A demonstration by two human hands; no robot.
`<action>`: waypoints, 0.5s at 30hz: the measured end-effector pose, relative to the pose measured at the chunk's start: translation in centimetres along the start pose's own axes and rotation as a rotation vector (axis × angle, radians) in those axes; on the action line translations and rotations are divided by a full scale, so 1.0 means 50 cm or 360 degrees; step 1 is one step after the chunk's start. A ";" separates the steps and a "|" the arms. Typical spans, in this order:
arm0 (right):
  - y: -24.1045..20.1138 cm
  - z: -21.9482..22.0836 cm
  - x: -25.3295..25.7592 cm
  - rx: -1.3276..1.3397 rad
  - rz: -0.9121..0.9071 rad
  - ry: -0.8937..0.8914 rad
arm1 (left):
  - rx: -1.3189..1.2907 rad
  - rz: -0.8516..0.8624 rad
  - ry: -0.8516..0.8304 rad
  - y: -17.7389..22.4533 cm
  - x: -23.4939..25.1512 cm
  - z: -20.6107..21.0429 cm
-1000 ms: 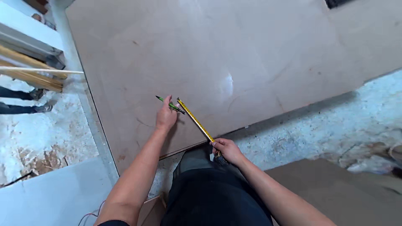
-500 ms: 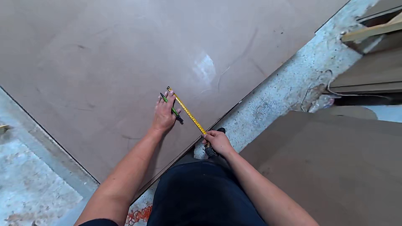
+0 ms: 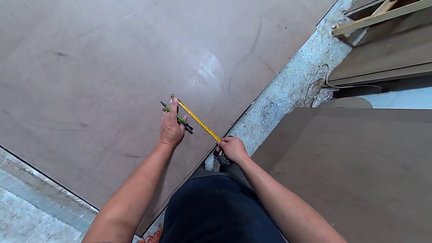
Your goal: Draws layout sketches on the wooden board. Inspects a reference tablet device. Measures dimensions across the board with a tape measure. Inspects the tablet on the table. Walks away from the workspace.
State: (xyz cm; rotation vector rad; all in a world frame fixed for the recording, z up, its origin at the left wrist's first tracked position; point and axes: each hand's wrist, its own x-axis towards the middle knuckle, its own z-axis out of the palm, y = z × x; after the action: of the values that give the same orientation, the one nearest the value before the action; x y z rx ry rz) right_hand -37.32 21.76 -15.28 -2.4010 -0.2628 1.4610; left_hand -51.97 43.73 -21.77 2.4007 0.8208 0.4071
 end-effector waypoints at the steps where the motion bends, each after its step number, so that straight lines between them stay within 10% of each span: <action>1: 0.000 0.001 0.001 -0.0012 -0.0004 0.0001 | -0.0055 -0.0064 0.0012 0.003 0.001 -0.009; 15: 0.001 0.008 0.000 -0.0024 -0.0022 -0.0016 | -0.0999 -0.0858 0.0363 -0.028 0.039 -0.153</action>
State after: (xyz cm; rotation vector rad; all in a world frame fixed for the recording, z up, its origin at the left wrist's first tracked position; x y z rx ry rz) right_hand -37.70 21.81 -15.47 -2.3991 -0.2935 1.4707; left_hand -54.54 49.03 -16.36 1.5063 1.1860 0.6118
